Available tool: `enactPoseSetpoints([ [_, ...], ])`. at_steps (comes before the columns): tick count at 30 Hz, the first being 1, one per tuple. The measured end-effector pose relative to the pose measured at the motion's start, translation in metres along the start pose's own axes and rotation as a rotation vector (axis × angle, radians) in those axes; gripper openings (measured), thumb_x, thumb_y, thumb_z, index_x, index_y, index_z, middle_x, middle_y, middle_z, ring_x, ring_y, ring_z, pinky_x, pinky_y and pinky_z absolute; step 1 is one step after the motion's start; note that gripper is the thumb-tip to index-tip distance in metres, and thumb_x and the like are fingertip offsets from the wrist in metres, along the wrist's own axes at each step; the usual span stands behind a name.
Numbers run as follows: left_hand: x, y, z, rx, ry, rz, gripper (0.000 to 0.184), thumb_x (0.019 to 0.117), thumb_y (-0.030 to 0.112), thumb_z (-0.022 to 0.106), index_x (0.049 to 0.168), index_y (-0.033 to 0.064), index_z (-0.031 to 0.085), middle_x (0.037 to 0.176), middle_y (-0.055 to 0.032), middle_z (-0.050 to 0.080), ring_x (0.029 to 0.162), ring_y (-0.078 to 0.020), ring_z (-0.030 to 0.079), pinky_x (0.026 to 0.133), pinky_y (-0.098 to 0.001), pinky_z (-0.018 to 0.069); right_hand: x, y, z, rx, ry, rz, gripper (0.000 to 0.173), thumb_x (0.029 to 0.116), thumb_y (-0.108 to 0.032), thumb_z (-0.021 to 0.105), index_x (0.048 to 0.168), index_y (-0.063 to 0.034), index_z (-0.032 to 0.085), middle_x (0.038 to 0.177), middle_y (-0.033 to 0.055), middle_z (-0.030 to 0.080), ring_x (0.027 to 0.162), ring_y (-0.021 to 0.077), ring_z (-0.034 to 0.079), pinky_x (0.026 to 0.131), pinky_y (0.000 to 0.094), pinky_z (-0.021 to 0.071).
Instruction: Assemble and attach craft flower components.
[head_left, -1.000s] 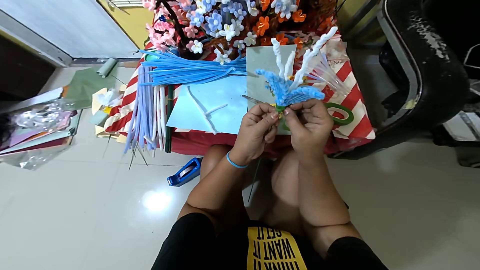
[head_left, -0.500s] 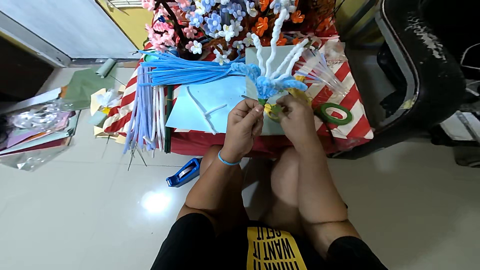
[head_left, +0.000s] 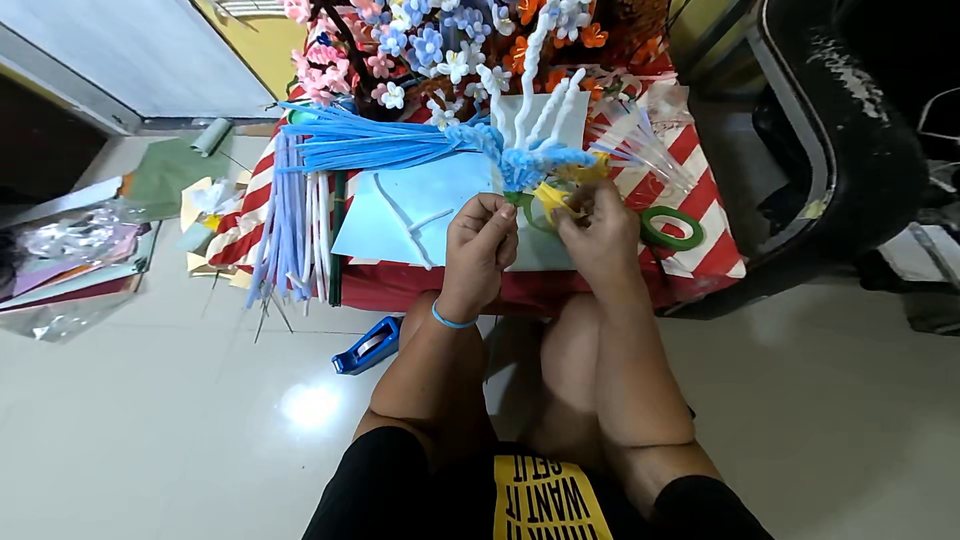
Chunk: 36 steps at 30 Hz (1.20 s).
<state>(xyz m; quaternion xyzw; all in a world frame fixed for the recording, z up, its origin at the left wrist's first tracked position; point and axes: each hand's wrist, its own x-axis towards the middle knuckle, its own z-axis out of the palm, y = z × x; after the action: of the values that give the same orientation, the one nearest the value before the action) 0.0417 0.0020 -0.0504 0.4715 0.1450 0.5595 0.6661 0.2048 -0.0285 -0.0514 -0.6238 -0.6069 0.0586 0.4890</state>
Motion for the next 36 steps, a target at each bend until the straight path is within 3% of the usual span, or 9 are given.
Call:
enactPoseSetpoints([
  [3,0.001,0.000,-0.002,-0.008,0.005,0.019,0.015,0.1063,0.013,0.051,0.096,0.0122,0.061,0.068,0.0026,0.053,0.046,-0.0006,0.042,0.043,-0.0130,0.0381,-0.002,0.004,-0.001,0.089,0.061,-0.037,0.024,0.0899,-0.003,0.072,0.109,0.0048,0.061,0.096,0.0169,0.066,0.076,0.0195,0.068,0.066,0.0326,0.0601],
  [8,0.003,0.000,-0.004,-0.045,0.009,0.005,0.016,0.1074,0.014,0.048,0.097,0.0130,0.060,0.068,0.0032,0.053,0.046,-0.0004,0.043,0.042,-0.0129,0.0390,-0.004,0.002,-0.005,0.274,0.139,0.010,0.025,0.0879,-0.002,0.074,0.108,0.0009,0.059,0.098,0.0080,0.067,0.079,0.0063,0.067,0.069,0.0211,0.0588],
  [15,0.003,0.001,-0.006,-0.048,0.040,0.028,0.015,0.1078,0.017,0.049,0.098,0.0138,0.061,0.070,0.0035,0.053,0.046,0.0001,0.042,0.042,-0.0122,0.0377,0.000,0.009,-0.012,0.757,0.380,0.048,0.027,0.0897,0.005,0.068,0.107,-0.0134,0.061,0.097,-0.0041,0.069,0.084,0.0080,0.069,0.077,0.0275,0.0622],
  [19,0.004,0.002,-0.010,-0.029,0.055,0.059,0.015,0.1080,0.018,0.050,0.099,0.0141,0.061,0.069,0.0036,0.053,0.046,0.0001,0.041,0.042,-0.0124,0.0377,0.003,0.009,-0.022,1.354,0.448,0.110,0.022,0.1046,-0.002,0.043,0.105,-0.0139,0.061,0.095,0.0010,0.069,0.090,0.0137,0.071,0.089,0.0327,0.0602],
  [23,0.005,0.002,-0.010,-0.012,0.066,0.065,0.015,0.1082,0.018,0.049,0.099,0.0147,0.061,0.070,0.0039,0.053,0.046,0.0005,0.042,0.042,-0.0119,0.0377,0.002,0.009,-0.021,1.661,0.264,0.098,0.016,0.1040,-0.008,0.052,0.110,-0.0102,0.066,0.099,0.0046,0.071,0.093,0.0142,0.071,0.090,0.0282,0.0589],
  [26,0.005,0.002,-0.010,-0.017,0.067,0.062,0.015,0.1081,0.018,0.050,0.099,0.0148,0.061,0.071,0.0040,0.054,0.046,0.0008,0.042,0.043,-0.0115,0.0383,0.002,0.005,-0.022,1.703,0.100,0.064,0.018,0.0995,-0.013,0.063,0.117,-0.0100,0.068,0.100,0.0044,0.071,0.089,0.0136,0.071,0.083,0.0264,0.0608],
  [30,0.005,0.003,-0.012,-0.012,0.076,0.059,0.015,0.1083,0.018,0.049,0.099,0.0148,0.061,0.070,0.0041,0.053,0.046,0.0007,0.042,0.042,-0.0116,0.0384,-0.003,0.006,-0.028,1.491,-0.153,-0.024,0.032,0.0935,-0.022,0.074,0.125,-0.0165,0.069,0.109,0.0034,0.073,0.091,0.0146,0.074,0.074,0.0281,0.0640],
  [33,0.006,0.004,-0.014,0.011,0.082,0.068,0.016,0.1086,0.019,0.048,0.099,0.0156,0.060,0.070,0.0047,0.053,0.046,0.0009,0.041,0.042,-0.0114,0.0376,-0.007,0.002,-0.026,1.301,-0.318,-0.071,0.037,0.0932,-0.022,0.076,0.129,-0.0161,0.069,0.100,0.0047,0.077,0.084,0.0172,0.076,0.067,0.0310,0.0649],
  [36,0.006,0.004,-0.015,0.030,0.093,0.078,0.016,0.1087,0.019,0.048,0.099,0.0158,0.060,0.071,0.0049,0.053,0.045,0.0012,0.040,0.041,-0.0112,0.0371,-0.009,0.005,-0.020,1.068,-0.506,-0.104,0.030,0.0914,-0.019,0.076,0.120,-0.0126,0.068,0.085,-0.0008,0.076,0.072,0.0106,0.074,0.064,0.0281,0.0642],
])
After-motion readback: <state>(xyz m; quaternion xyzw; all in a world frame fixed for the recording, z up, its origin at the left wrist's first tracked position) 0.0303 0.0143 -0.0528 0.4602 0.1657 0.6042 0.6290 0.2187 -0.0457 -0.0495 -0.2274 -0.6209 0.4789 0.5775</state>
